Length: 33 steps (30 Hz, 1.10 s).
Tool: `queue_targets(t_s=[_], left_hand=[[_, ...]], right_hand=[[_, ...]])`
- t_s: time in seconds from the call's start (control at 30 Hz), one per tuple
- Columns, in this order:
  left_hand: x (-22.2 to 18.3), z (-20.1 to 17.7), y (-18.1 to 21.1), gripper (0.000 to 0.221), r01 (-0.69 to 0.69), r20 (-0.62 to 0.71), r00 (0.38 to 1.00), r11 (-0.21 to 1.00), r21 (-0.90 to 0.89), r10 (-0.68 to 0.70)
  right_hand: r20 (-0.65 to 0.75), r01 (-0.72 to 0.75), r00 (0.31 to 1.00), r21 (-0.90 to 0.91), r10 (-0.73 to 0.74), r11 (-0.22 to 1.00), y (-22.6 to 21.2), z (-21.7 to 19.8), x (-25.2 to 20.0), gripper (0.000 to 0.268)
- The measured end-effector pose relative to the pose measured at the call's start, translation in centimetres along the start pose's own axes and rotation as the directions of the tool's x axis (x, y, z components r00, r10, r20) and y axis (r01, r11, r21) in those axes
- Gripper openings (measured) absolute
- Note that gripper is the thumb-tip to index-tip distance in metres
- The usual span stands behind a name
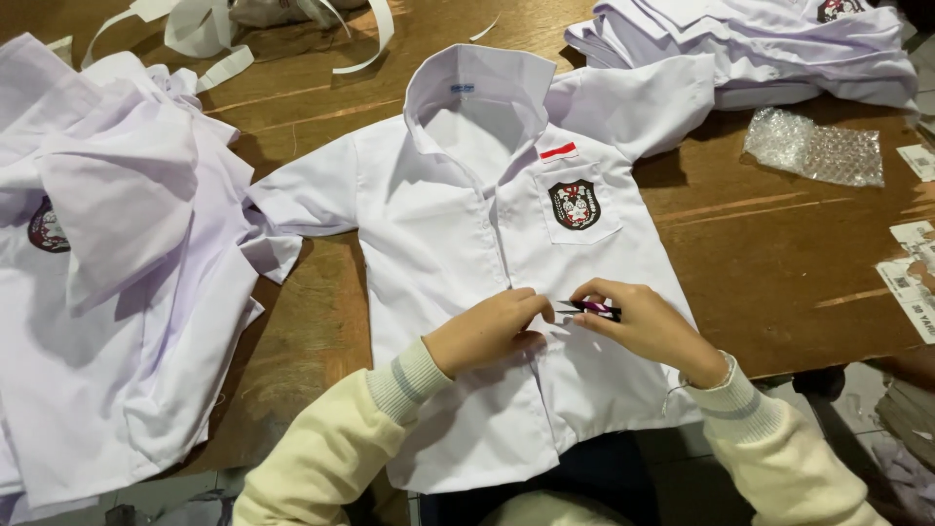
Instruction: Trimming loose threads from a white shirt using small snips as part of quality control
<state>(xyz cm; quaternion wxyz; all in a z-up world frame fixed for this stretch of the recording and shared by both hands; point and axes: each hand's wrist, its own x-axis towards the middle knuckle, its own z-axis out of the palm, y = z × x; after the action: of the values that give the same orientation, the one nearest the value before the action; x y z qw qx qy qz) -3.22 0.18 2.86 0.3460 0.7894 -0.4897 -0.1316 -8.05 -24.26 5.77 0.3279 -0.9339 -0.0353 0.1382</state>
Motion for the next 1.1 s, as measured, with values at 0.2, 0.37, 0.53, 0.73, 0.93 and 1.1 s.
queue_targets(t_s=[0.2, 0.37, 0.53, 0.73, 0.93, 1.1], left_hand=[[-0.2, 2.1, -2.2, 0.022, -0.054, -0.007, 0.998, 0.922, 0.384, 0.061], [0.2, 2.9, -3.9, 0.019, -0.066, -0.035, 0.995, 0.880, 0.470, 0.093], [0.4, 2.3, -3.2, 0.020, -0.064, -0.087, 0.989, 0.876, 0.478, 0.120], [0.7, 1.2, -2.6, 0.018, -0.139, -0.043, 0.986, 0.932, 0.335, 0.163], [0.7, 1.4, -3.2, 0.017, -0.046, -0.021, 0.998, 0.931, 0.362, 0.057], [0.9, 1.6, -3.3, 0.019, -0.004, 0.007, 1.000, 0.878, 0.478, 0.000]], right_hand=[[0.039, -0.004, 0.999, -0.001, 0.004, 1.000, -0.7, 1.1, -2.1, 0.031], [0.039, -0.016, 0.999, -0.050, 0.018, 0.999, -1.5, 1.9, -3.7, 0.032], [-0.025, -0.034, 0.999, -0.083, 0.032, 0.996, -1.9, 3.2, -4.3, 0.034], [-0.052, -0.036, 0.998, -0.125, 0.030, 0.991, -1.5, 4.3, -4.4, 0.032], [-0.056, -0.050, 0.997, -0.085, 0.046, 0.995, -2.1, 3.9, -4.8, 0.031], [-0.065, -0.068, 0.996, -0.114, 0.061, 0.991, -2.0, 4.5, -4.2, 0.031]])
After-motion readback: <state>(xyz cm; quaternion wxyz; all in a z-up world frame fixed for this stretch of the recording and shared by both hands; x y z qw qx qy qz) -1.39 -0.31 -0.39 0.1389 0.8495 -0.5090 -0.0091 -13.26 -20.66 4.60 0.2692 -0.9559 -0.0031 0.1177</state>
